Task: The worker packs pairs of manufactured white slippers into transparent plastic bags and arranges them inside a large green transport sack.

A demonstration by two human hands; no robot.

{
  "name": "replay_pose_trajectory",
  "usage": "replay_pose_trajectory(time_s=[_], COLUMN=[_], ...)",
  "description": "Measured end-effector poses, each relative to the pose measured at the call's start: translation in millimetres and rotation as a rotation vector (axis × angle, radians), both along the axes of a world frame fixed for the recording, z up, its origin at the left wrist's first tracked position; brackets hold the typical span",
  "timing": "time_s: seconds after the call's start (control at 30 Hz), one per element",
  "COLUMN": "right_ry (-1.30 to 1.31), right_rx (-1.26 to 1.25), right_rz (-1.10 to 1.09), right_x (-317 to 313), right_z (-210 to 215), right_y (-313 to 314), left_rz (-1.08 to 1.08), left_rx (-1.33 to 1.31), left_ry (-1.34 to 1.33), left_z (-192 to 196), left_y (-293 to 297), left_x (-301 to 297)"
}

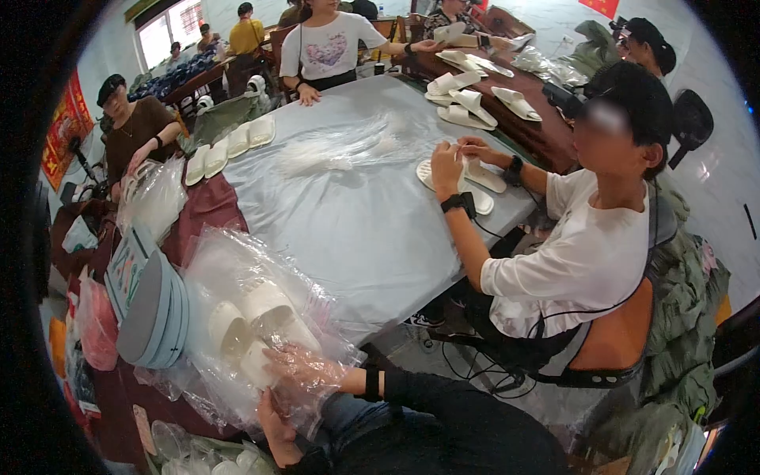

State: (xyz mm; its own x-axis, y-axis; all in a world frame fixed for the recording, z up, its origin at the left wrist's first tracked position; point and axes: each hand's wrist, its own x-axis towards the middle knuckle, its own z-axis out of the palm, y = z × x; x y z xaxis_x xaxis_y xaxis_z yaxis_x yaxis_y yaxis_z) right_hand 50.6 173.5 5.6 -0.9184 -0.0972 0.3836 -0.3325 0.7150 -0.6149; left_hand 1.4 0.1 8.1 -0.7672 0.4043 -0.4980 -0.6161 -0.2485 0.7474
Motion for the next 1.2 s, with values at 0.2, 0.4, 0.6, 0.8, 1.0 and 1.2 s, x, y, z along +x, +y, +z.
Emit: replay_pose_trajectory(time_s=[0.2, 0.4, 0.6, 0.8, 1.0, 1.2], right_ry=[0.063, -0.007, -0.021, -0.08, -0.058, -0.081], right_rx=[0.018, -0.014, 0.058, 0.111, 0.163, 0.236], right_rz=[-0.035, -0.093, -0.059, -0.183, -0.184, -0.161], right_x=[0, 5, 6, 20, 26, 29], right_z=[-2, 6, 8, 16, 15, 15], right_y=[-5, -14, -10, 8, 9, 7], left_rz=[0.014, -0.054, -0.038, -0.096, -0.067, -0.097], left_rx=[-0.139, -0.133, -0.133, -0.085, -0.088, -0.092], left_ry=[-0.042, -0.02, -0.119, -0.134, -0.154, -0.235], left_z=[11, 1, -8, 3, 7, 5], left_y=[9, 9, 6, 2, 5, 0], left_x=[8, 9, 6, -4, 3, 2])
